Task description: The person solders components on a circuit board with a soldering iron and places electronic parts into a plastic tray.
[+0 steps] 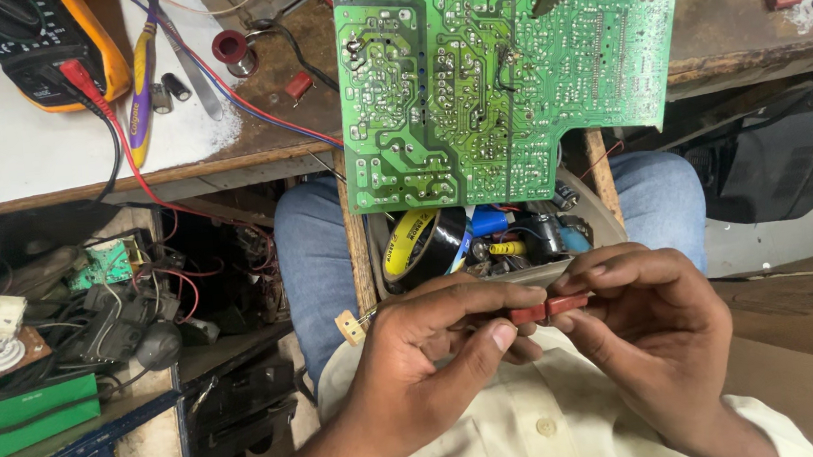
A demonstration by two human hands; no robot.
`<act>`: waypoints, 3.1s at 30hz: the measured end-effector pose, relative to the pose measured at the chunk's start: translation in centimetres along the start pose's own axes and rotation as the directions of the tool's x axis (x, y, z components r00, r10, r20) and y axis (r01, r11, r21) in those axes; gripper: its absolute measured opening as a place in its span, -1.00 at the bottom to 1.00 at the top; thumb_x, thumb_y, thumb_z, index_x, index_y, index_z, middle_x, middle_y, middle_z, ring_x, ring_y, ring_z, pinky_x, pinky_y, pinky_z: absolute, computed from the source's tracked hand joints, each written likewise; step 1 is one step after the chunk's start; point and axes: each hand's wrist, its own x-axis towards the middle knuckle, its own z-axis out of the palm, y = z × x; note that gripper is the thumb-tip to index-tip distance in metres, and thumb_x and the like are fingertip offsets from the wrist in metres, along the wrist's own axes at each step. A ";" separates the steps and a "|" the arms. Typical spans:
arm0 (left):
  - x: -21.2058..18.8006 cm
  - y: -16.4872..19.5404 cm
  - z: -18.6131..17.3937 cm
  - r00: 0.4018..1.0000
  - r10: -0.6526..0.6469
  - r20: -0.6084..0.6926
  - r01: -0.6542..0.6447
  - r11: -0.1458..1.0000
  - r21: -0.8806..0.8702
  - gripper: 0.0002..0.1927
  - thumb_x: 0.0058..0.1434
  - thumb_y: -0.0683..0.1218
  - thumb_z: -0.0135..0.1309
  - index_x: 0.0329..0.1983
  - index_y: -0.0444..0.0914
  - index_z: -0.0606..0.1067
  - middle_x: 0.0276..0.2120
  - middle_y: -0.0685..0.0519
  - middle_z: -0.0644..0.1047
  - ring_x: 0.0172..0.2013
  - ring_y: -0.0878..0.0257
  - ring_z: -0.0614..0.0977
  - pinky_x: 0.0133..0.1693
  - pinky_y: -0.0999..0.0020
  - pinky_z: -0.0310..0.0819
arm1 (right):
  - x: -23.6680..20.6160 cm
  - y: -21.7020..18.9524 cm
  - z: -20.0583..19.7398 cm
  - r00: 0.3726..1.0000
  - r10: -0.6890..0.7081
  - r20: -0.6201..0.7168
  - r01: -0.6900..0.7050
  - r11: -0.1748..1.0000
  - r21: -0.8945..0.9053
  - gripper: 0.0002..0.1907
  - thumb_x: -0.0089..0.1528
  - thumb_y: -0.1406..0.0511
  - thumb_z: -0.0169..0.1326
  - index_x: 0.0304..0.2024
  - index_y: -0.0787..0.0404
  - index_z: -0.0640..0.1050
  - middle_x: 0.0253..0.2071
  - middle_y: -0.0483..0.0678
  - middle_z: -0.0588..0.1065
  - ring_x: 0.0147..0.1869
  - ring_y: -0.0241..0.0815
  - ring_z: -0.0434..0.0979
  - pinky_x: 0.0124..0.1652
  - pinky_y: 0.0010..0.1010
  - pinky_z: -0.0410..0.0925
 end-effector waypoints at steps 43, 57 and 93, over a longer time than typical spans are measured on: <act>4.0 7.7 -12.9 0.765 0.640 0.075 0.131 -0.268 0.954 -0.87 0.37 -0.31 0.13 -0.05 -0.35 0.61 -0.12 -0.11 0.56 -0.05 -0.05 0.57 0.04 0.10 0.45 | 0.7 -0.7 -4.7 0.973 -0.081 -0.218 -0.006 0.928 -0.372 -0.85 0.39 0.49 0.14 0.01 0.39 0.55 -0.12 0.05 0.50 -0.19 -0.27 0.43 -0.14 -0.50 0.34; -0.1 3.1 -7.0 0.740 0.634 -0.225 0.020 0.314 0.949 -0.76 0.32 -0.14 0.16 0.01 -0.32 0.51 0.04 -0.13 0.52 0.07 0.00 0.59 0.05 0.19 0.51 | 3.4 -1.7 -5.2 0.995 0.046 0.091 0.043 0.615 -0.787 -0.35 -0.02 0.43 0.34 0.16 0.25 0.53 -0.16 -0.01 0.51 -0.18 -0.23 0.48 -0.16 -0.40 0.38; 2.7 0.9 2.7 0.995 0.043 -0.091 -0.048 0.997 -0.054 -0.72 0.52 -0.10 0.00 0.08 -0.44 0.46 -0.05 -0.09 0.57 -0.03 0.18 0.66 0.08 0.24 0.61 | 0.4 -3.0 -0.8 0.991 -0.085 -0.106 0.082 0.996 -0.028 0.10 0.28 0.63 0.10 0.63 0.08 -0.26 0.00 0.27 0.49 0.10 -0.11 0.62 0.12 -0.26 0.57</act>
